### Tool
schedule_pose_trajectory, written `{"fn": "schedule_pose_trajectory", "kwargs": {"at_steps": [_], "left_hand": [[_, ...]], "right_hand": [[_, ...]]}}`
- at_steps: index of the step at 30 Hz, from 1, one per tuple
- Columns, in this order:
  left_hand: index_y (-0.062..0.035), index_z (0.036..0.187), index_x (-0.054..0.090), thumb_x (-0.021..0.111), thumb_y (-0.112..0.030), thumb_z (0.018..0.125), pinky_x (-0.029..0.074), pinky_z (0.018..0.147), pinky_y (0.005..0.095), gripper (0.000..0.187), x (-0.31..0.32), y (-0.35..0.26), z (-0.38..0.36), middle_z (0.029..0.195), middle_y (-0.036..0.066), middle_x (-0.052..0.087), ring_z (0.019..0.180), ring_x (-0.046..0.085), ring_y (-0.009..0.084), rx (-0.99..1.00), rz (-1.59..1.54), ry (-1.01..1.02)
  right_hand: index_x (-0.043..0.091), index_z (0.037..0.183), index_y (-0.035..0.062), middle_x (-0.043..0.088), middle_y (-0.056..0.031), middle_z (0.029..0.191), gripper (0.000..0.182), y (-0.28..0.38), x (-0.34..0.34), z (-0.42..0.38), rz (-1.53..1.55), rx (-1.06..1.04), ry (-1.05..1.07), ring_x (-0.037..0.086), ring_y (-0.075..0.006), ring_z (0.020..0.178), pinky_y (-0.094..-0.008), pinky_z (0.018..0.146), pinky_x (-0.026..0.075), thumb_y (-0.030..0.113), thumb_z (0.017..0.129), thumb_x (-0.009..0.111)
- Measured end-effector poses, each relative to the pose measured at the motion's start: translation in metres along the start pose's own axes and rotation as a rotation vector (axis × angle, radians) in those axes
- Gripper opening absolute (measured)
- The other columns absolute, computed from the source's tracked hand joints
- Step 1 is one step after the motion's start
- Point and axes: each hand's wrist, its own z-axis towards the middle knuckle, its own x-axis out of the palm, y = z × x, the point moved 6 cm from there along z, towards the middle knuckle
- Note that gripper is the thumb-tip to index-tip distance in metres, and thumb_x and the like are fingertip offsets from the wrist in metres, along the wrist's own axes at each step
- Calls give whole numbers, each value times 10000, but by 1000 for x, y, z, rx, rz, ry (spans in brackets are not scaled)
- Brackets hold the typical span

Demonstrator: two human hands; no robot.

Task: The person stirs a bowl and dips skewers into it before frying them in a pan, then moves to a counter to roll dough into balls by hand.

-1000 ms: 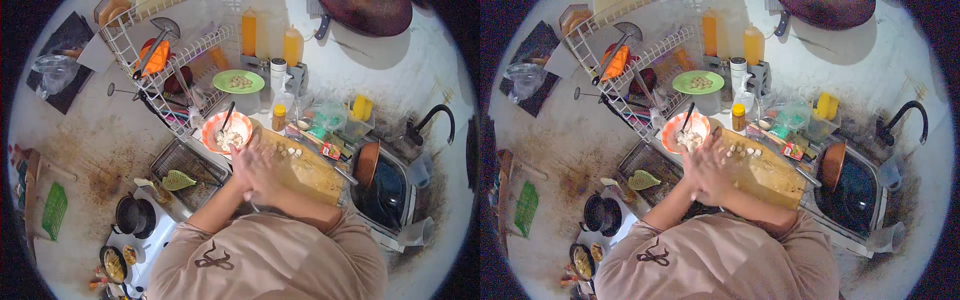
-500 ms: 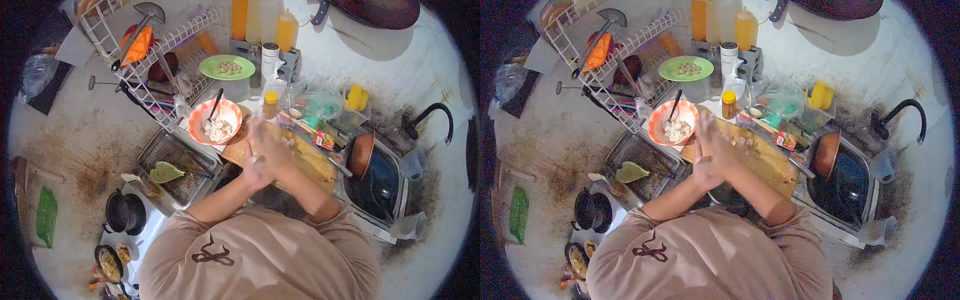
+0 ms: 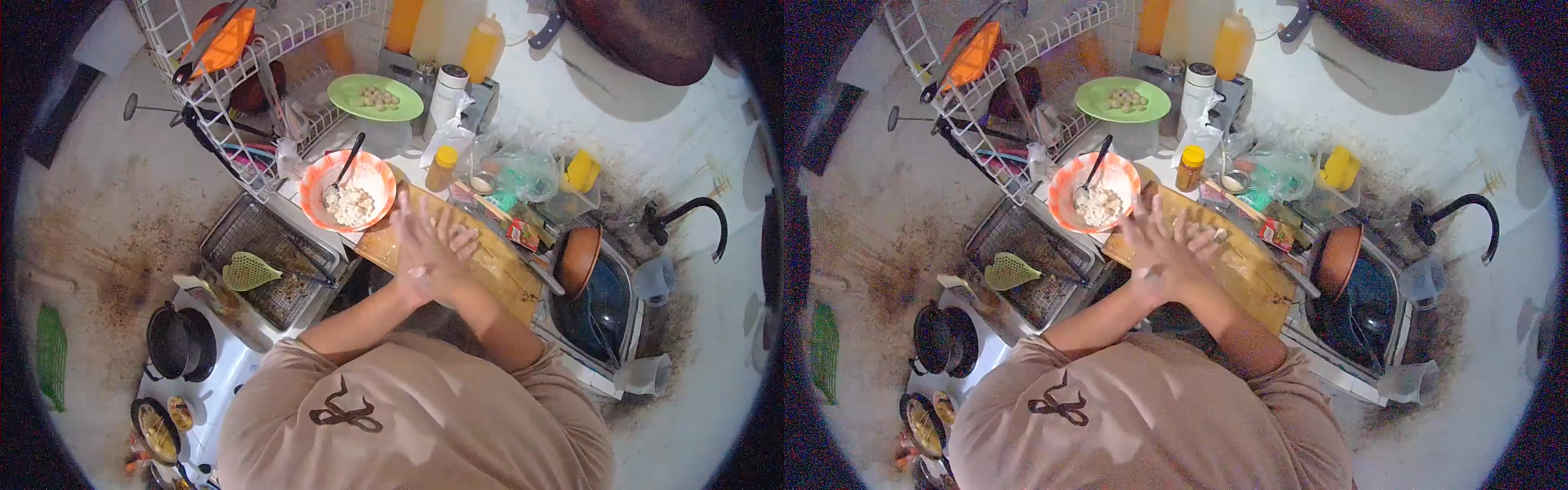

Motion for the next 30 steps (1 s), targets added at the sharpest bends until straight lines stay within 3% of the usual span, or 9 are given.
{"fn": "schedule_pose_trajectory", "kwargs": {"at_steps": [2,3,5,8,11,14,23,26,30], "left_hand": [[-161,1307,214,244,-609,789,180,988,485,685,24,-3,-6,1339,116,245,1237,225,286,-15,76,28],[-109,1312,209,149,-649,776,216,995,416,763,28,-3,-9,1313,85,301,1161,339,290,-48,106,-35],[-88,1296,239,134,-633,789,232,989,405,752,21,-9,-7,1308,87,312,1164,341,280,-51,115,-89],[-61,1272,267,166,-641,776,261,974,418,770,-6,-19,-2,1297,109,324,1182,329,272,-58,162,-79],[-53,1255,284,184,-633,767,301,949,423,765,-9,-22,2,1293,121,330,1188,327,262,11,250,-117],[-52,1250,289,192,-615,771,323,935,421,746,-6,-22,1,1287,128,338,1180,339,256,4,329,-172],[-39,1251,307,78,-680,748,329,929,390,847,-10,6,4,1208,111,423,1102,419,249,-223,348,-143],[-34,1246,315,95,-681,756,335,921,384,841,-13,14,4,1173,105,459,1066,447,243,-249,370,-209],[-29,1243,319,111,-668,770,320,931,391,821,-25,18,0,1180,103,458,1065,446,245,-263,304,-283]], "right_hand": [[363,1234,83,216,-194,1335,619,-13,-9,1,304,137,-130,166,-345,1254,-481,993,120,242,679,586],[387,1219,78,237,-188,1329,595,-21,-13,2,453,207,-196,174,-341,1253,-470,995,131,221,677,587],[435,1188,69,280,-177,1317,548,-39,-18,-2,749,352,-331,191,-332,1251,-447,998,152,178,674,590],[572,1009,60,493,-127,1151,373,-40,-16,-26,380,184,-308,352,-302,1171,-371,953,263,70,637,592],[610,891,73,602,-73,915,271,-41,-13,-43,150,193,-204,502,-271,956,-359,847,349,16,630,567],[605,865,105,595,-42,805,260,-52,-13,-62,247,204,-489,499,-253,800,-344,797,356,9,628,556],[610,926,117,578,-56,843,325,-21,-18,-54,-10,293,-158,466,-248,886,-346,770,374,35,613,582],[618,913,85,577,-65,867,310,-39,7,-78,139,388,-206,465,-261,923,-347,802,368,55,604,600],[623,870,51,578,-82,845,276,-41,25,-88,21,357,-237,488,-260,892,-351,783,382,58,595,618]]}}
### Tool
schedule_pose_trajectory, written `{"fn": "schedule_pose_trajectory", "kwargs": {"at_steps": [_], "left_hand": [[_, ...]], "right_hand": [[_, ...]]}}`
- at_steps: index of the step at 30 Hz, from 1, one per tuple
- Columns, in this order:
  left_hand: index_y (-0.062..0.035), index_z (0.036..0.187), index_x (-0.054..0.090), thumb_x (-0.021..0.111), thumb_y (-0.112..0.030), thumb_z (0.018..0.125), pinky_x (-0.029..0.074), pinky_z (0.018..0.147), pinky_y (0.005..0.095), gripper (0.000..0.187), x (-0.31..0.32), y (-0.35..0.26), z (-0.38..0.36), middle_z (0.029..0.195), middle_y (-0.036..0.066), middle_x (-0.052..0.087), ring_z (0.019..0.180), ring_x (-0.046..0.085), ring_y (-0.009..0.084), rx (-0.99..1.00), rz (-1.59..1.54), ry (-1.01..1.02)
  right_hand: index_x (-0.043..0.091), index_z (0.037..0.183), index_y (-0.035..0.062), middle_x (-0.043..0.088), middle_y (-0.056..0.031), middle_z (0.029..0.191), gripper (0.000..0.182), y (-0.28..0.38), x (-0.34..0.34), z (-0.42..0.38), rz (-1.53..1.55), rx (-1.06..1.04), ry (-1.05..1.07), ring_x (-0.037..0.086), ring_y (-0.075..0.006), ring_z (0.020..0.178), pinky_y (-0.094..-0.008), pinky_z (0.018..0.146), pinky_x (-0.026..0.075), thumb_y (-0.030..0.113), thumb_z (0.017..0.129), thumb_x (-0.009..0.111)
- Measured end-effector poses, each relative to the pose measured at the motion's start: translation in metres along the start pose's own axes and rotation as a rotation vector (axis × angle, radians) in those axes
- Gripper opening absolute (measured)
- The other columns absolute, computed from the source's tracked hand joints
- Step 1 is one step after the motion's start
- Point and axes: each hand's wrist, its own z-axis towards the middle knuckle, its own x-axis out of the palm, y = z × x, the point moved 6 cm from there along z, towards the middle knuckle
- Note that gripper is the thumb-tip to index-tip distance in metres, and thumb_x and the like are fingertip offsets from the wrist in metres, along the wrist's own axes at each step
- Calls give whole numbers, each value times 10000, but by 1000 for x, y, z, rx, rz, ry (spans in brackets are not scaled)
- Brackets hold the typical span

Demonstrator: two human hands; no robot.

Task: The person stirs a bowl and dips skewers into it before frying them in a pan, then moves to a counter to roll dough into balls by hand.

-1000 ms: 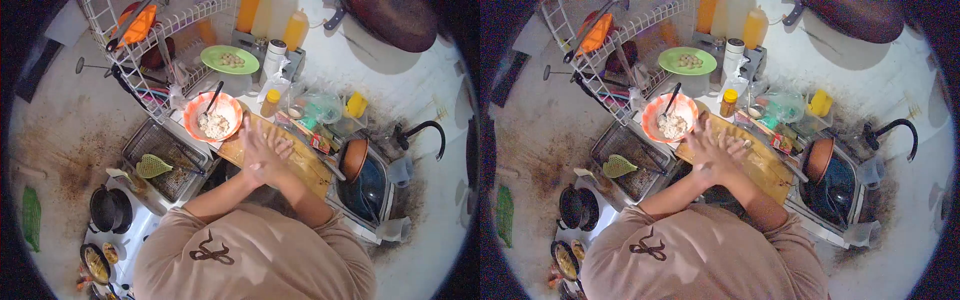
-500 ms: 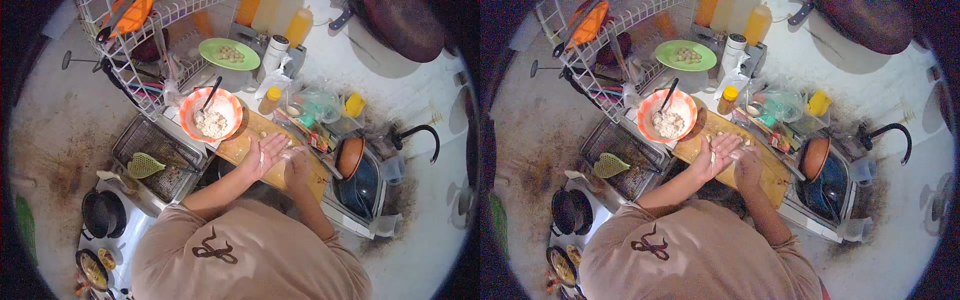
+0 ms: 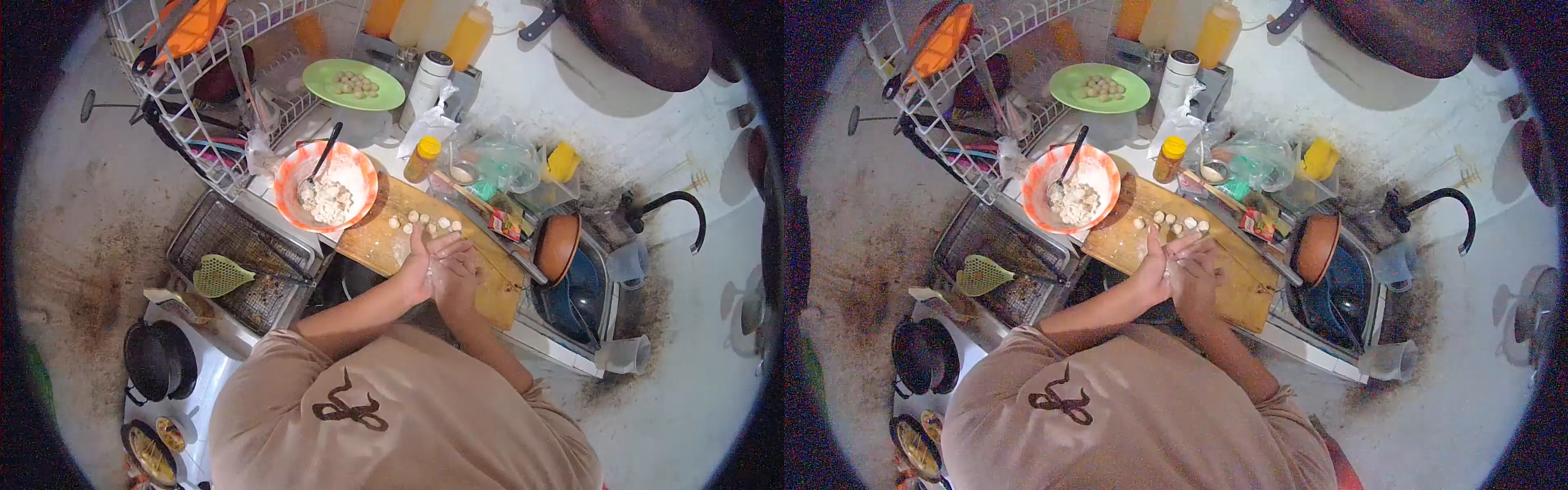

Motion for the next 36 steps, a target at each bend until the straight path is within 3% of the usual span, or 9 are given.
{"fn": "schedule_pose_trajectory", "kwargs": {"at_steps": [2,5,11,16,20,23,26,32,36], "left_hand": [[-75,1271,282,97,-647,782,317,934,415,775,-4,-1,-1,1196,103,436,1096,417,255,14,-14,-25],[-115,1285,263,142,-611,806,328,920,405,700,-10,-18,-1,1227,92,400,1114,398,242,177,-38,-163],[-139,1275,284,282,-520,839,332,909,351,579,6,-93,-40,1254,78,371,1120,387,223,590,128,-149],[-119,1275,282,340,-448,845,326,925,363,544,15,-130,-86,1256,120,356,1117,393,268,768,264,-62],[-89,1281,266,359,-427,833,332,926,387,568,8,-145,-107,1261,153,336,1097,413,295,858,278,-82],[-91,1288,257,369,-431,824,338,919,391,586,13,-150,-118,1261,141,343,1095,414,296,891,314,-68],[-96,1289,261,366,-433,823,344,911,394,585,10,-156,-124,1261,133,350,1088,419,297,886,297,-88],[-102,1280,282,336,-438,838,355,896,391,557,11,-172,-149,1261,128,353,1070,436,288,977,331,-120],[-87,1259,309,384,-385,845,358,893,385,515,0,-183,-169,1233,129,382,1035,458,255,1056,321,-175]], "right_hand": [[634,843,68,574,-78,814,274,-1,3,0,47,-23,-49,507,-250,835,-341,743,388,56,569,638],[606,817,29,577,-124,842,182,-46,15,-13,492,542,-191,498,-278,864,-375,772,399,46,638,584],[590,867,28,572,-151,856,199,-73,27,12,-92,212,99,516,-313,821,-370,724,419,17,672,551],[575,925,13,557,-161,874,251,-69,18,8,46,223,94,517,-320,820,-375,735,417,12,675,554],[559,934,13,557,-168,885,266,-94,30,-6,376,504,70,526,-282,809,-343,744,420,21,668,557],[578,924,26,570,-155,876,244,-62,16,15,73,214,63,530,-277,810,-349,723,422,65,683,582],[599,899,38,583,-141,844,235,-59,26,21,-146,256,82,533,-282,816,-360,713,422,105,674,605],[587,978,65,571,-138,841,301,-73,44,18,-213,212,130,509,-295,842,-383,757,403,113,680,604],[602,941,66,578,-128,855,260,-45,13,42,-34,247,-56,527,-291,817,-368,737,416,75,682,588]]}}
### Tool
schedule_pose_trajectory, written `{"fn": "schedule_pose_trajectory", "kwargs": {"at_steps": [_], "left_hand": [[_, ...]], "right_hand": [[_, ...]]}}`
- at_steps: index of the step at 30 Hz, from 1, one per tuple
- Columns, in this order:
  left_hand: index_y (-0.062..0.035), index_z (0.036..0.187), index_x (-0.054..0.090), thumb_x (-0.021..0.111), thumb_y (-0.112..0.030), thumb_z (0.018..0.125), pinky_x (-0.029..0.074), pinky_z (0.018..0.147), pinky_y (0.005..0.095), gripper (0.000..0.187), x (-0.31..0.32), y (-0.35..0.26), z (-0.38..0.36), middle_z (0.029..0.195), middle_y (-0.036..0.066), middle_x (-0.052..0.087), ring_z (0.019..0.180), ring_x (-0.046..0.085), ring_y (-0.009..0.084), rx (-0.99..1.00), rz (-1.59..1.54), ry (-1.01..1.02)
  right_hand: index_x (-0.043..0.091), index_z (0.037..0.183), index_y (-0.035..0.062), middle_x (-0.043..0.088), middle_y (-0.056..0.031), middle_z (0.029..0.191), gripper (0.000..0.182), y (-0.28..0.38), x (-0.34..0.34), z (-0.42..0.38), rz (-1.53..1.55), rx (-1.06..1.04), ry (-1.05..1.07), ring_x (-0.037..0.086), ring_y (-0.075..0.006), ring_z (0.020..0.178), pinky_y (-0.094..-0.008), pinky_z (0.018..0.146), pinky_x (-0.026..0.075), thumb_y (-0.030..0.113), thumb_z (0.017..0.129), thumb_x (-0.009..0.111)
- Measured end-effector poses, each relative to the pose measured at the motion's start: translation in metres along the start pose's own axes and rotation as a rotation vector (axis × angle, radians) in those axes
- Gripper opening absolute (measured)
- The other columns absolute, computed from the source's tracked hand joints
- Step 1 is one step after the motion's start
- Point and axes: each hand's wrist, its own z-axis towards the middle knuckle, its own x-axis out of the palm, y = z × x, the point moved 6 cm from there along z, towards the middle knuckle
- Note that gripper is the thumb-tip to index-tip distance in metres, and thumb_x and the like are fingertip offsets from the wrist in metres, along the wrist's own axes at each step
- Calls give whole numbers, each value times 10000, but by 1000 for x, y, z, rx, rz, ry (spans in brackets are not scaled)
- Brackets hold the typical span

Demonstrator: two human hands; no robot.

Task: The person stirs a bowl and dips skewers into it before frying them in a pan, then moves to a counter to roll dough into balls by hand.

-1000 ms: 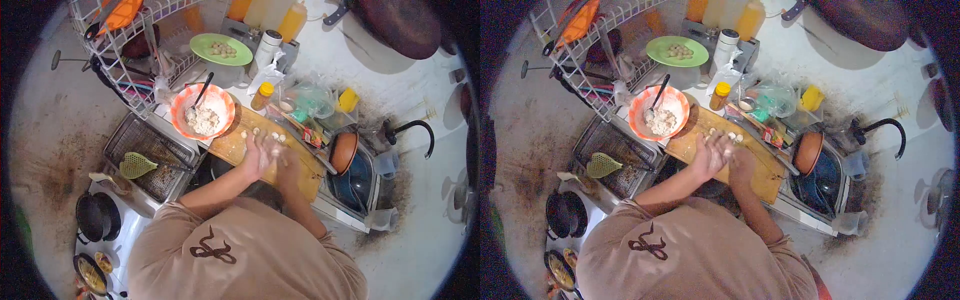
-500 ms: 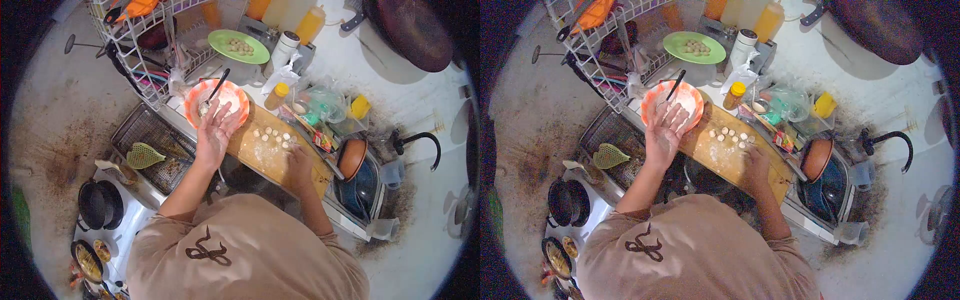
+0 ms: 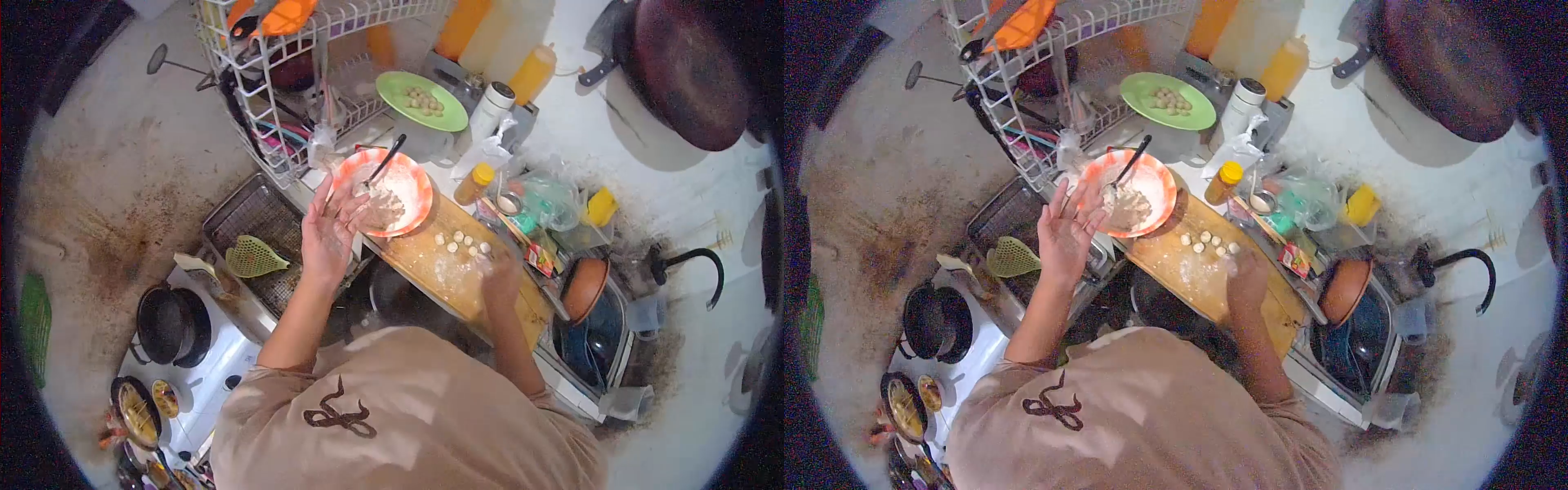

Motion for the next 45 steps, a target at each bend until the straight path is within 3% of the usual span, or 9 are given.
{"fn": "schedule_pose_trajectory", "kwargs": {"at_steps": [6,12,13,27,37,39,42,43,45], "left_hand": [[-16,912,516,465,-299,853,437,490,222,293,-57,-20,-4,697,50,563,475,474,93,-9,246,-148],[-114,487,313,360,-471,855,190,338,214,515,-59,-22,-14,387,-34,227,327,211,76,-110,-21,-388],[-122,485,298,297,-518,847,161,374,223,537,-49,-28,-14,421,-32,213,365,198,87,-120,21,-77],[-86,627,417,425,-309,826,312,509,229,300,-37,-33,-2,578,13,382,526,365,125,-70,271,36],[-144,1045,543,661,-278,627,187,895,538,454,50,10,35,1031,30,574,1071,446,233,786,1899,441],[-164,1047,548,674,-289,616,127,883,576,466,31,33,56,1005,1,588,1091,434,220,604,2005,449],[-201,983,585,655,-278,624,204,860,551,374,27,40,71,896,29,614,1009,498,205,400,2057,456],[-198,979,584,670,-274,620,196,859,552,377,25,42,74,869,14,616,976,517,194,345,2055,472],[-152,942,593,670,-230,633,333,796,482,328,24,44,77,827,45,610,826,573,210,346,2013,548]], "right_hand": [[610,851,59,591,-119,849,165,88,16,58,141,-357,156,544,-279,776,-354,719,427,49,740,488],[621,850,74,589,-131,877,211,142,132,79,151,-565,463,549,-275,829,-374,727,428,125,788,426],[621,858,77,588,-132,883,214,142,150,79,74,-534,542,550,-274,838,-377,732,428,138,787,429],[597,814,39,584,-138,876,149,126,173,91,-245,-292,652,562,-284,825,-371,708,446,129,722,523],[617,844,61,610,-118,857,205,158,113,107,91,-247,741,593,-246,757,-332,687,456,172,673,596],[648,772,86,621,-79,736,125,110,189,116,820,-42,744,592,-156,632,-270,599,459,134,668,596],[638,819,121,620,-103,756,160,147,115,114,959,-45,589,596,-207,698,-317,631,458,160,671,594],[654,749,118,614,-114,704,94,146,115,118,81,-295,702,597,-222,657,-318,609,457,143,681,595],[645,726,78,604,-109,662,87,132,117,119,334,-191,588,583,-194,607,-303,570,452,127,665,607]]}}
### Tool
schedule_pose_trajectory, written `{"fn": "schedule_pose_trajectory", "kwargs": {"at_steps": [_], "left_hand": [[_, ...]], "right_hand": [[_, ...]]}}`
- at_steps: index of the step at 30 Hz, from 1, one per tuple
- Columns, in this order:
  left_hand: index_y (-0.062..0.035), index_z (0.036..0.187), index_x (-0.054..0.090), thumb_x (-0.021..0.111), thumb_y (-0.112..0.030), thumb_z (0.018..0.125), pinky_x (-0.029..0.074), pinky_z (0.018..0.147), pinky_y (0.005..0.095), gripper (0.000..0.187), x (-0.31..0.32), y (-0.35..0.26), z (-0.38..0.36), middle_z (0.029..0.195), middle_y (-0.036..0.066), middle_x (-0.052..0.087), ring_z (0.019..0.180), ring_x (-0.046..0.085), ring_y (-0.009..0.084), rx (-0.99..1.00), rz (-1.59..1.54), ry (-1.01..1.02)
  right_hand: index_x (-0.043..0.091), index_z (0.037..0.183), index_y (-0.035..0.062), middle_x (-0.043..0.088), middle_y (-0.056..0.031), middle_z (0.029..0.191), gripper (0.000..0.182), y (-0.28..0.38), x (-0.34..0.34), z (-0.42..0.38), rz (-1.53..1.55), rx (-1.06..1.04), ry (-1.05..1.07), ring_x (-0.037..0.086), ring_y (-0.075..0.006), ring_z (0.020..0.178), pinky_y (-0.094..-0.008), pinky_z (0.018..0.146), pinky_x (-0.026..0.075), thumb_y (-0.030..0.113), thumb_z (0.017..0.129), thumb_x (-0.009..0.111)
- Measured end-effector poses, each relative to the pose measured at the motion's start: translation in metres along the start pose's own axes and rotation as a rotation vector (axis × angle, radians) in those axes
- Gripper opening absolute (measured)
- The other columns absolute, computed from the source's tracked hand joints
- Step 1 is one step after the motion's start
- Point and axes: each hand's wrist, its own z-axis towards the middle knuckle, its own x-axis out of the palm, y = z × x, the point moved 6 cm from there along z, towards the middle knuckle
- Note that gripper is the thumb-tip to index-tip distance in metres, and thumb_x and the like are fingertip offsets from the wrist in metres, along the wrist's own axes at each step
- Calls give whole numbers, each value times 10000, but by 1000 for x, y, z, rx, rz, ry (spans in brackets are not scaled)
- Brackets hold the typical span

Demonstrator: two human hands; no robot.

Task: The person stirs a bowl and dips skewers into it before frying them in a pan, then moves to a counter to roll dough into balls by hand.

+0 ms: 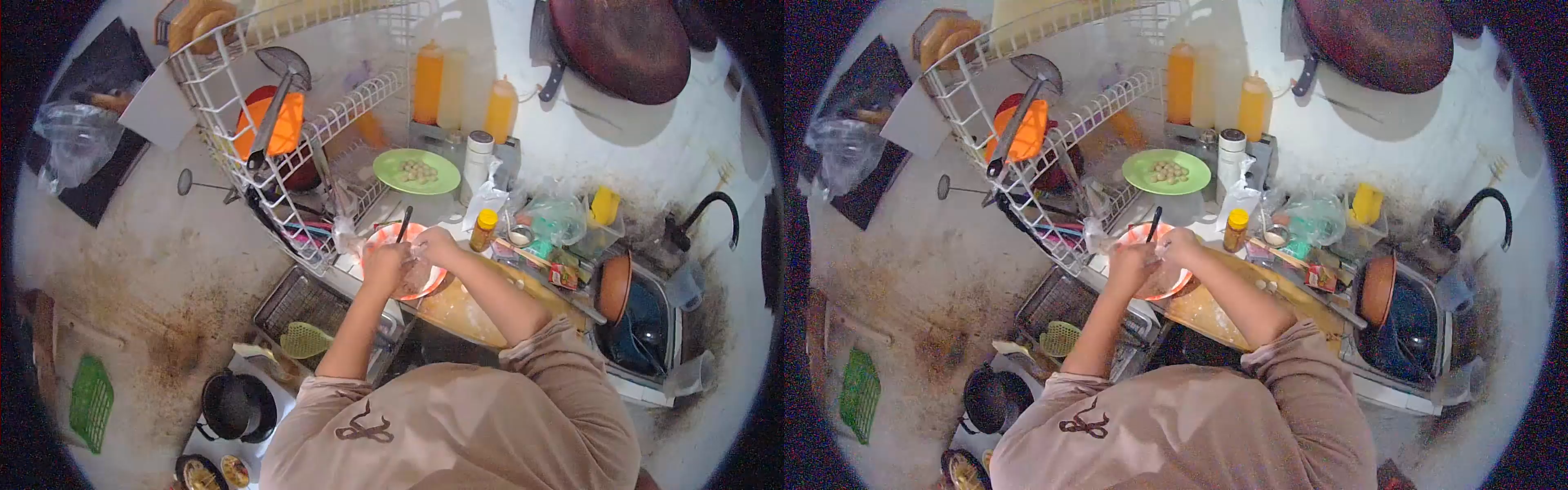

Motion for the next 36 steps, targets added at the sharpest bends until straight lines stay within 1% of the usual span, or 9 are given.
{"fn": "schedule_pose_trajectory", "kwargs": {"at_steps": [2,5,9,11,18,22,28,31,36], "left_hand": [[-105,910,597,651,-184,645,393,736,415,282,-2,3,5,836,86,603,820,566,249,34,-84,-33],[-55,890,596,631,-128,657,451,688,352,246,-5,15,9,856,134,592,819,556,294,25,-170,-87],[-55,981,549,635,-87,641,420,775,385,351,-16,22,8,991,185,524,910,502,343,105,-217,-177],[-82,1003,539,637,-81,613,404,793,396,402,-14,29,4,1029,192,494,953,469,341,158,-140,-324],[-126,1014,545,575,-8,600,328,847,461,432,-1,58,-21,1081,173,463,1007,388,364,-196,-204,-384],[-193,972,576,662,-83,579,344,831,419,416,8,66,-22,1077,127,464,969,407,333,-296,-113,-380],[-188,946,594,683,-76,545,349,838,411,426,7,64,-25,1092,118,469,987,413,323,-359,-97,-355],[-182,943,598,680,-73,540,358,842,401,426,11,67,-23,1100,144,473,1000,427,330,-368,-152,-345],[-155,964,579,662,-56,551,380,831,407,433,12,69,-24,1110,188,467,993,451,357,-326,-240,-398]], "right_hand": [[638,716,52,595,-118,641,86,-12,-1,-2,137,31,-119,577,-221,585,-322,553,451,110,662,607],[640,701,65,607,-136,707,130,-12,-6,-1,-118,52,-99,594,-257,640,-345,618,467,185,652,627],[607,893,32,598,-177,773,315,-24,52,2,-367,111,365,594,-279,706,-368,650,469,236,653,595],[607,900,31,604,-155,818,318,-15,63,-6,-502,103,422,588,-265,751,-375,662,461,247,669,572],[643,804,138,619,-55,809,194,-1,75,-16,-777,105,323,515,-219,869,-435,809,253,181,728,470],[630,833,91,617,-71,862,188,7,69,-16,-720,187,387,467,-232,946,-428,812,231,124,722,481],[636,832,80,617,-89,846,196,3,73,-10,-790,109,487,527,-227,869,-376,768,360,158,726,491],[634,797,94,617,-71,784,153,-17,87,4,-670,-99,809,562,-193,760,-363,695,393,172,717,529],[554,976,84,600,-97,779,248,-33,57,29,33,102,636,561,-220,701,-326,649,427,207,765,511]]}}
